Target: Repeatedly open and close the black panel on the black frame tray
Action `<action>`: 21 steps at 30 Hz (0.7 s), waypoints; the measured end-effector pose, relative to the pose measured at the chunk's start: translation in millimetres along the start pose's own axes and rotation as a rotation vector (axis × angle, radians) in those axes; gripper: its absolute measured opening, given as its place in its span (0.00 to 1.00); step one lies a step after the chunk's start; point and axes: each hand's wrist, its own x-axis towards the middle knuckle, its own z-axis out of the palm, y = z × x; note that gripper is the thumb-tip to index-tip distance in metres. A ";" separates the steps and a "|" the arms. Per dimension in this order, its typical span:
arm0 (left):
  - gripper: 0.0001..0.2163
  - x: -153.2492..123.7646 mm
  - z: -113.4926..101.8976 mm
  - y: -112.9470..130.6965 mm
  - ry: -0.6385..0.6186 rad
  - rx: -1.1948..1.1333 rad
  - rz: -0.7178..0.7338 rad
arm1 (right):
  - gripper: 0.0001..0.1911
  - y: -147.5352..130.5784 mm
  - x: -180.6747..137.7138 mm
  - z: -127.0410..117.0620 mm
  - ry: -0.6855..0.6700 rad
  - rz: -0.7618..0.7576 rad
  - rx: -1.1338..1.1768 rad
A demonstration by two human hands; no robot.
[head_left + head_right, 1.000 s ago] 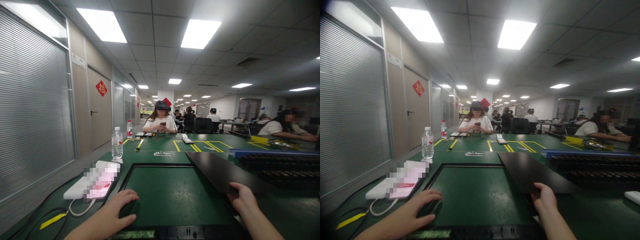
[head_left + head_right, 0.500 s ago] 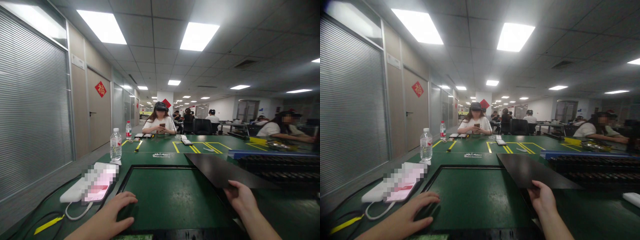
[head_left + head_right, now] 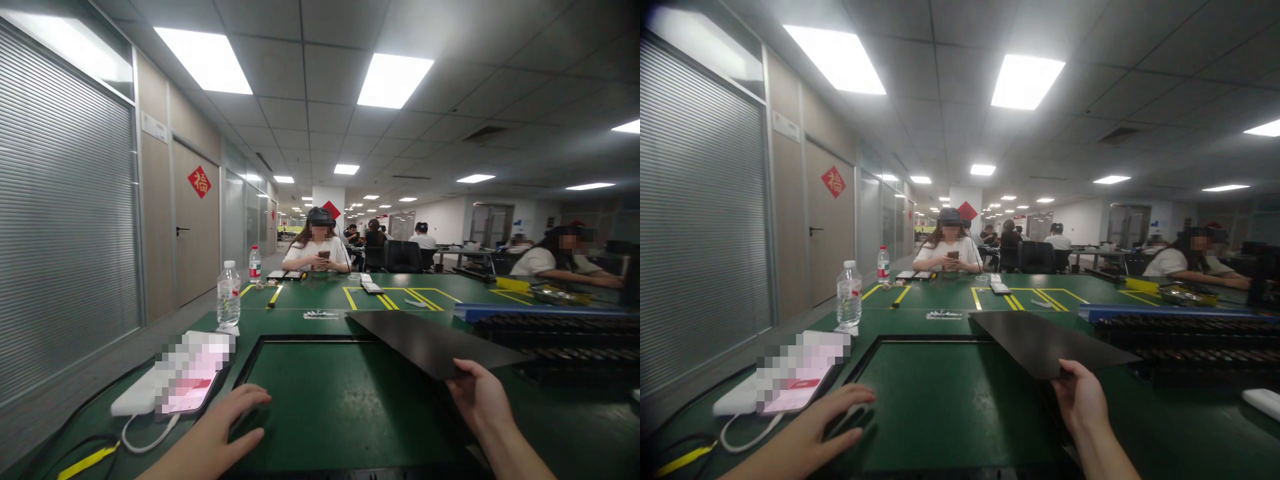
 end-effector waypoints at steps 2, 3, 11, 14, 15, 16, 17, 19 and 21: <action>0.18 1.1 -0.7 -1.1 0.053 -0.034 -0.009 | 0.07 -1.1 -4.9 2.3 -0.041 0.007 -0.018; 0.18 1.8 -1.1 -1.8 0.082 -0.055 -0.020 | 0.07 -1.7 -7.6 3.6 -0.058 0.012 -0.025; 0.24 14.0 -3.4 -13.3 0.325 -0.423 -0.223 | 0.09 -8.3 -20.7 9.3 -0.075 0.100 0.055; 0.24 19.1 -3.6 -16.6 0.414 -0.632 -0.310 | 0.10 -10.2 -21.6 8.7 -0.082 0.187 0.066; 0.24 20.1 -3.7 -16.5 0.444 -0.703 -0.340 | 0.12 -10.6 -22.1 8.8 -0.088 0.211 0.070; 0.24 20.8 -4.0 -15.7 0.469 -0.774 -0.374 | 0.13 -10.9 -22.8 9.1 -0.095 0.229 0.076; 0.24 21.1 -4.5 -14.2 0.487 -0.844 -0.407 | 0.14 -11.1 -23.6 9.7 -0.098 0.243 0.081; 0.24 20.7 -6.4 -9.8 0.492 -0.970 -0.465 | 0.15 -11.7 -25.5 11.2 -0.095 0.264 0.071; 0.23 20.0 -8.9 -5.6 0.477 -1.062 -0.497 | 0.15 -12.4 -27.1 12.6 -0.080 0.270 0.045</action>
